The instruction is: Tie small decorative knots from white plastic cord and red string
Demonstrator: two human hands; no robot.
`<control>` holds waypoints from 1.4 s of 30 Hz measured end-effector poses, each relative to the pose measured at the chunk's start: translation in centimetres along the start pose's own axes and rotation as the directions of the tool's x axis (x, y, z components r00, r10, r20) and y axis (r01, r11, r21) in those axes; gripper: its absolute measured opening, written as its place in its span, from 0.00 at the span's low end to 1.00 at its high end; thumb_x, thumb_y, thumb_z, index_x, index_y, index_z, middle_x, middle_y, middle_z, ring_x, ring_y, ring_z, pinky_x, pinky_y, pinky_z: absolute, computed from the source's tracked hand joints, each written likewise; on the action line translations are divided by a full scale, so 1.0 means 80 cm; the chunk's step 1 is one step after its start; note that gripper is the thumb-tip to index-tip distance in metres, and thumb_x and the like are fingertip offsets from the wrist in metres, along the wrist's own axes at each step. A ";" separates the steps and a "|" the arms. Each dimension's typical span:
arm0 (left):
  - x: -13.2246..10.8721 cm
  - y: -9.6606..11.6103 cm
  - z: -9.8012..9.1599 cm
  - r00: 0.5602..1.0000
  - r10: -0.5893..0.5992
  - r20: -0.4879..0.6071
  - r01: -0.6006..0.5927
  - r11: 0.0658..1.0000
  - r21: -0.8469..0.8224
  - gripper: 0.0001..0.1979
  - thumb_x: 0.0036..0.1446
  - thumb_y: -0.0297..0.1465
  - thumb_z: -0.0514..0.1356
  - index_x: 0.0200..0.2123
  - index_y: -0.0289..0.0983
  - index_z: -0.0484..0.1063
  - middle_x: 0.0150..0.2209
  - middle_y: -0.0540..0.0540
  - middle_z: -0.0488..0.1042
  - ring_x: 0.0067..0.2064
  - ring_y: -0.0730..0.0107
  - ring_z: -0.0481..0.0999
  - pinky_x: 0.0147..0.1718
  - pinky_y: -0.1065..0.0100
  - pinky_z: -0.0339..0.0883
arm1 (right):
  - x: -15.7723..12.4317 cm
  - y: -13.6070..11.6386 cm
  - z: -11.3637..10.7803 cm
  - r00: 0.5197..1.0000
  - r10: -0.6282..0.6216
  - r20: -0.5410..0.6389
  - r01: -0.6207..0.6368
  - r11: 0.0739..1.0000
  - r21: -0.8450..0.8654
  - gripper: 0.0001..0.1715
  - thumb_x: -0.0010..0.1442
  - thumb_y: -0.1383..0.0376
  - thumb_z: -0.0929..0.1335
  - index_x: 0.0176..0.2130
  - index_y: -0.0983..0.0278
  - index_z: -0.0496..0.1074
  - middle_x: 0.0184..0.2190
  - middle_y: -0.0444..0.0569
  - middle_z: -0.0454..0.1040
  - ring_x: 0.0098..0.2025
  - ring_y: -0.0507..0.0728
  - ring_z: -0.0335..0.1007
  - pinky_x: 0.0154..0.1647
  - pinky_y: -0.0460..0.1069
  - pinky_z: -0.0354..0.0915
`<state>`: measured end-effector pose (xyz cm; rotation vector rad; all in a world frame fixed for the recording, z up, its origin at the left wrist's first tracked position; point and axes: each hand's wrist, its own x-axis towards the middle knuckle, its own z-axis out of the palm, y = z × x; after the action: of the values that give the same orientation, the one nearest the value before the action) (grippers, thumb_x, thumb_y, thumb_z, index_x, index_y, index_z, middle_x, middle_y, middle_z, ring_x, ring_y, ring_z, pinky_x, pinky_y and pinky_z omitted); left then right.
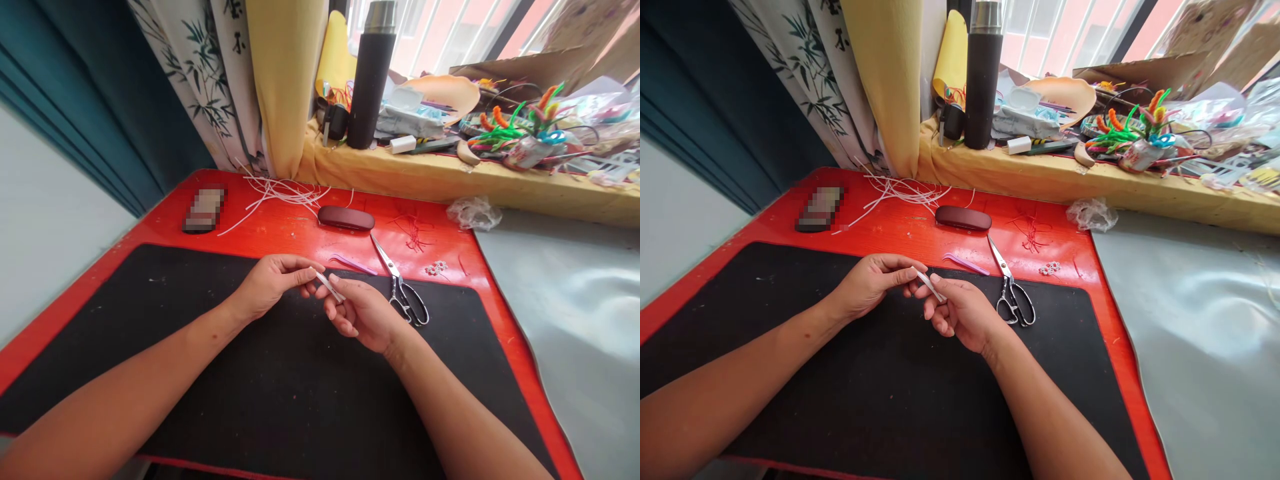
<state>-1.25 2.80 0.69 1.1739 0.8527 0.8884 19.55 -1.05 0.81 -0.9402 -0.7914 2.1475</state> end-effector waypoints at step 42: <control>0.005 -0.001 -0.005 0.980 -0.165 0.109 0.189 0.947 -0.260 0.20 0.47 0.39 0.80 0.40 0.33 0.87 0.35 0.41 0.86 0.30 0.72 0.82 0.32 0.74 0.76 | 0.003 0.005 -0.006 0.999 -0.023 0.026 0.023 1.000 0.020 0.21 0.59 0.50 0.77 0.33 0.66 0.75 0.15 0.37 0.67 0.12 0.45 0.55 0.13 0.41 0.48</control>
<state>-1.46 3.33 0.50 0.8776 0.7292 0.7728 19.65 -0.95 0.19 -0.8900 -0.7884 2.1480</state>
